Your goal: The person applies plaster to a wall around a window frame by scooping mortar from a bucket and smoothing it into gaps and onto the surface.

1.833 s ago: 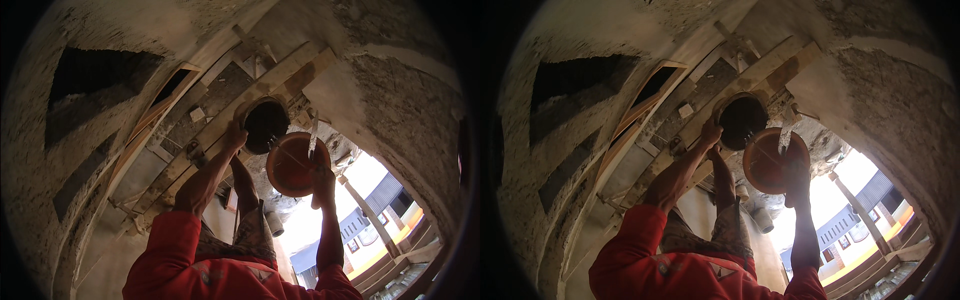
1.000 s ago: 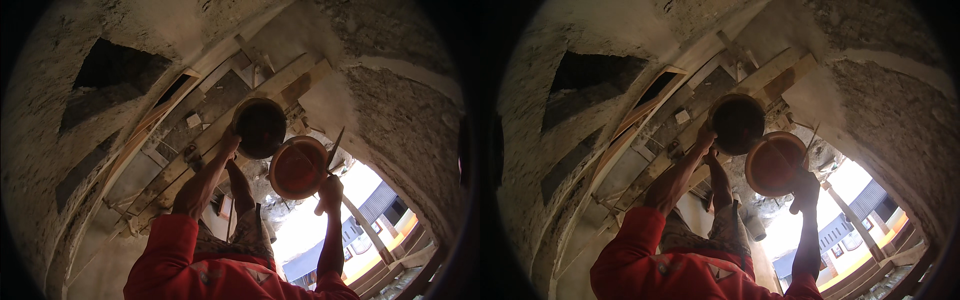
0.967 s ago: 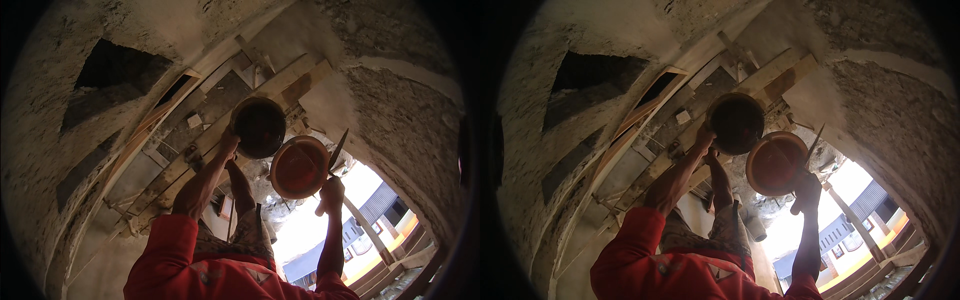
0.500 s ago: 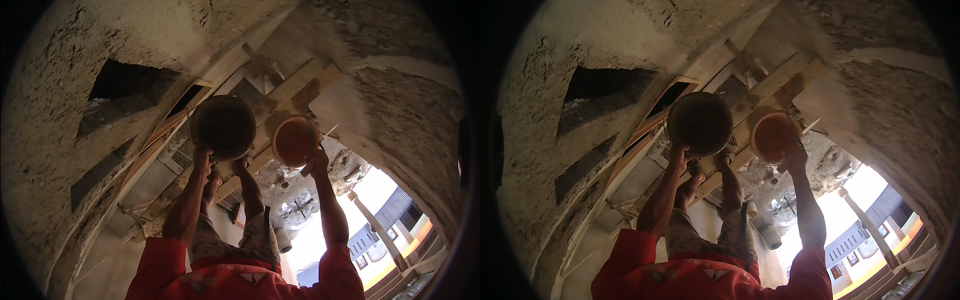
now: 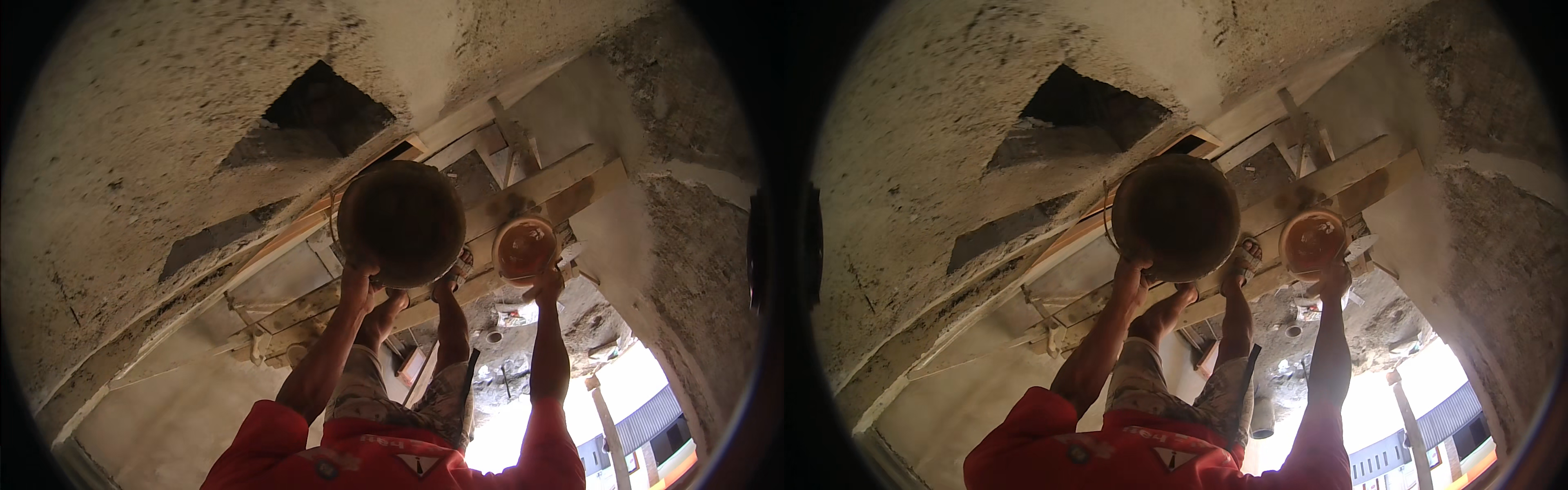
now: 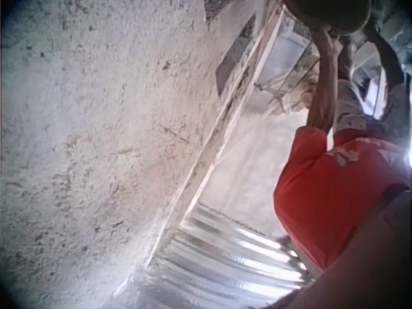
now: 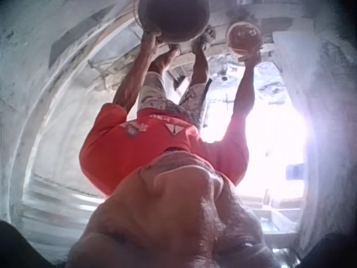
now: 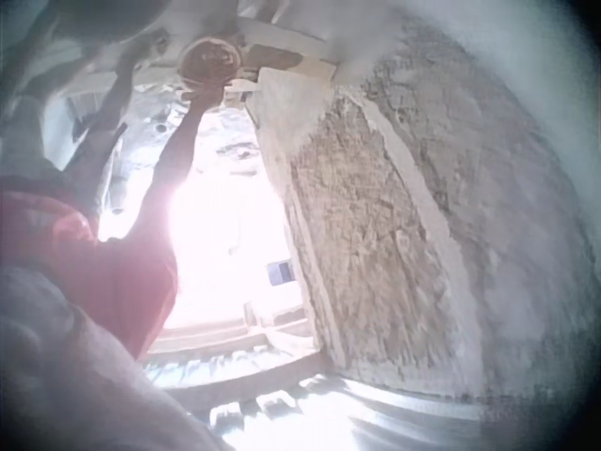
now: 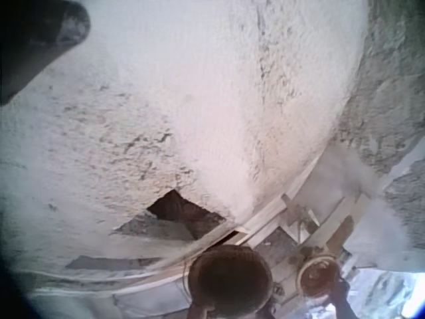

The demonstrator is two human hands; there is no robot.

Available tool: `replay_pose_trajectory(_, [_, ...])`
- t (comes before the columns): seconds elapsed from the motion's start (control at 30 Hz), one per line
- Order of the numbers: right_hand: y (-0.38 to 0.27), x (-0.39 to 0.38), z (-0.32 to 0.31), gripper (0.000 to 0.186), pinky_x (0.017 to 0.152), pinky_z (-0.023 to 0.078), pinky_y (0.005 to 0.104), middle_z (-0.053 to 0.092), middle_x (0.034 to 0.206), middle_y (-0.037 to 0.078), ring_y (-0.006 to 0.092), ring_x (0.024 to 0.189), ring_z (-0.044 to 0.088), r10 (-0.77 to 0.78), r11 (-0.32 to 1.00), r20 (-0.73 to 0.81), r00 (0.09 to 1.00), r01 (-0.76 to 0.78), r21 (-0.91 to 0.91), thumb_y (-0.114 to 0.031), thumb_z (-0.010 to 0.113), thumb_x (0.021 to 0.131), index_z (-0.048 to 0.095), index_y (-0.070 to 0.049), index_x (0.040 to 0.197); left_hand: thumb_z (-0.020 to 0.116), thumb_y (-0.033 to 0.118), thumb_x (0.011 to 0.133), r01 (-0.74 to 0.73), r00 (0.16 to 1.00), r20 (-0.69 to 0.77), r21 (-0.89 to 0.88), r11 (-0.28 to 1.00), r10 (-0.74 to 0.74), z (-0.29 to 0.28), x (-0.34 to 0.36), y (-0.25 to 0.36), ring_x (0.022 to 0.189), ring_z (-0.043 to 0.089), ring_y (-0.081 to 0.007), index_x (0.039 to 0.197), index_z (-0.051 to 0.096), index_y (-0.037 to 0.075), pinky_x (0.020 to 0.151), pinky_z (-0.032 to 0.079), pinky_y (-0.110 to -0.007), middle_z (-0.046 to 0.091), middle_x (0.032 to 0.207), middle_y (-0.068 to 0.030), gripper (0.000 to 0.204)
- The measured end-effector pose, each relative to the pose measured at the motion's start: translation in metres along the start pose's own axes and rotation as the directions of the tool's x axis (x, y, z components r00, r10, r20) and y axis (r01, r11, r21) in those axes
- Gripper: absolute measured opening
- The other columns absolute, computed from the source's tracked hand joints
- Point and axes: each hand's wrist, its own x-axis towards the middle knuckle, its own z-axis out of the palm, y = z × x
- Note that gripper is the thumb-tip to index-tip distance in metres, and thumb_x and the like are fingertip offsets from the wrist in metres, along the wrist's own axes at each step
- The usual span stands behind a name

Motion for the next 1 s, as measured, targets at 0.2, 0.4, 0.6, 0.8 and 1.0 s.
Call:
replay_pose_trajectory(0.2, [-0.149, -0.042, -0.237, 0.026, 0.062, 0.053, 0.0387, 0.060, 0.084, 0.016, 0.0233, 0.068, 0.062, 0.238, 0.631, 0.308, 0.921, -0.387, 0.672, -0.020, 0.059, 0.093, 0.058, -0.002, 0.112, 0.060, 0.003, 0.074, -0.103, 0.979, -0.177, 0.023, 0.994, 0.105, -0.005, -0.073, 0.005, 0.086, 0.064, -0.0211, 0.124, 0.052, 0.009, 0.061, 0.059, -0.037, 0.059, 0.105, -0.0061, 0.051])
replay_pose_trajectory(0.4, [-0.243, -0.067, -0.453, 0.043, 0.058, 0.055, 0.0376, 0.064, 0.088, 0.018, 0.0255, 0.059, 0.063, -0.589, 0.796, 0.177, 0.789, 0.527, 0.299, -0.013, 0.059, 0.090, 0.049, -0.003, 0.131, 0.058, -0.003, 0.074, -0.179, 0.975, -0.110, 0.136, 0.974, 0.194, 0.014, -0.146, 0.047, 0.085, 0.061, -0.0194, 0.125, 0.055, 0.005, 0.069, 0.052, -0.031, 0.060, 0.100, -0.0063, 0.053])
replay_pose_trajectory(0.6, [-0.368, -0.032, -0.515, 0.034, 0.067, 0.059, 0.0396, 0.071, 0.082, 0.016, 0.0306, 0.073, 0.070, -0.674, 0.735, 0.147, 0.724, 0.678, 0.031, -0.011, 0.057, 0.087, 0.059, 0.001, 0.118, 0.055, -0.006, 0.070, -0.407, 0.905, 0.018, 0.328, 0.853, 0.425, 0.015, -0.224, 0.099, 0.097, 0.063, -0.0228, 0.130, 0.057, 0.002, 0.084, 0.046, -0.028, 0.064, 0.113, -0.0102, 0.061])
replay_pose_trajectory(0.8, [-0.448, -0.039, -0.530, 0.044, 0.074, 0.058, 0.0458, 0.072, 0.082, 0.014, 0.0321, 0.081, 0.072, -0.408, 0.736, 0.434, 0.803, 0.571, -0.364, -0.017, 0.065, 0.082, 0.059, -0.003, 0.124, 0.054, -0.005, 0.070, -0.546, 0.828, 0.072, 0.328, 0.771, 0.557, 0.014, -0.274, 0.136, 0.100, 0.063, -0.0194, 0.135, 0.057, 0.003, 0.087, 0.047, -0.029, 0.067, 0.114, -0.0105, 0.065])
replay_pose_trajectory(1.0, [-0.443, -0.004, -0.562, 0.032, 0.070, 0.058, 0.0453, 0.073, 0.084, 0.010, 0.0274, 0.081, 0.072, -0.457, 0.392, 0.815, 0.355, 0.903, -0.173, -0.016, 0.063, 0.085, 0.065, -0.008, 0.115, 0.055, -0.003, 0.071, -0.493, 0.858, 0.086, 0.416, 0.764, 0.507, -0.004, -0.279, 0.144, 0.095, 0.065, -0.0199, 0.134, 0.059, 0.004, 0.087, 0.050, -0.033, 0.070, 0.107, -0.0105, 0.063])
